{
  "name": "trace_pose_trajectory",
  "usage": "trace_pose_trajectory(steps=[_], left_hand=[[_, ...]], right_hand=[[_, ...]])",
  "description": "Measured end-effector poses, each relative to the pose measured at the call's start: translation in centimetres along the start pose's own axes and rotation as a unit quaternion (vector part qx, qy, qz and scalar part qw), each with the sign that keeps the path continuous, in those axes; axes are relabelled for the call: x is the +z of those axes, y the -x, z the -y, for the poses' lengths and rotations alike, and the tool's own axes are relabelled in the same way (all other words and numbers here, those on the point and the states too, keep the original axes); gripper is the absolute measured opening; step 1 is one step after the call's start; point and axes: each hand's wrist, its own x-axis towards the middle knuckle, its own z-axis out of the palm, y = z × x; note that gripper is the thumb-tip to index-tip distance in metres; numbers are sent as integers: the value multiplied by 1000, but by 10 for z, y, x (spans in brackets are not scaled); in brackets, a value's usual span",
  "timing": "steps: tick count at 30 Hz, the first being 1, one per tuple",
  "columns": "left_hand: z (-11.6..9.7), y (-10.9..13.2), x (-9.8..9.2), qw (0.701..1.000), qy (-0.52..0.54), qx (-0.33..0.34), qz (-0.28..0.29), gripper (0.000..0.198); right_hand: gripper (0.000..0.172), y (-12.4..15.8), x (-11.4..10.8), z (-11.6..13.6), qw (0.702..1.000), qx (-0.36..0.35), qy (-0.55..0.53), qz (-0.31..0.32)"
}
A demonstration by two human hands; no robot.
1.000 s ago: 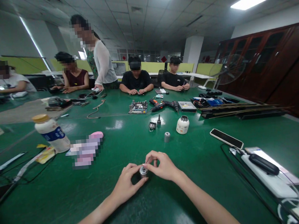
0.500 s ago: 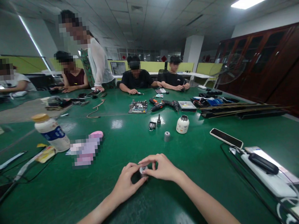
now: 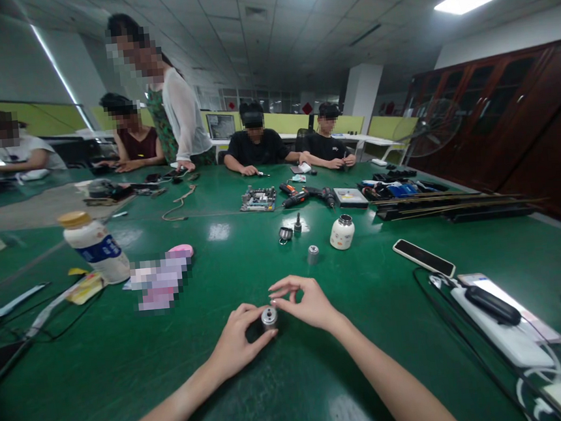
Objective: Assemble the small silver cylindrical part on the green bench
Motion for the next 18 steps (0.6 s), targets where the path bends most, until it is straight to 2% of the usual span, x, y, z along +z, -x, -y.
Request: trace_pose_trajectory(steps=[4, 10, 15, 18], left_hand=[[0, 0, 1, 1000, -3, -6, -6, 37], [-1, 0, -1, 1000, 0, -10, 1, 39], [-2, 0, -1, 1000, -2, -13, 2, 38], [-1, 1, -1, 1000, -4, -13, 3, 37]], right_hand=[[28, -8, -16, -19, 999, 19, 26, 3], [31, -9, -27, -53, 992, 75, 62, 83], [40, -7, -27, -61, 990, 81, 40, 104], [38, -7, -25, -60, 991, 82, 37, 97]])
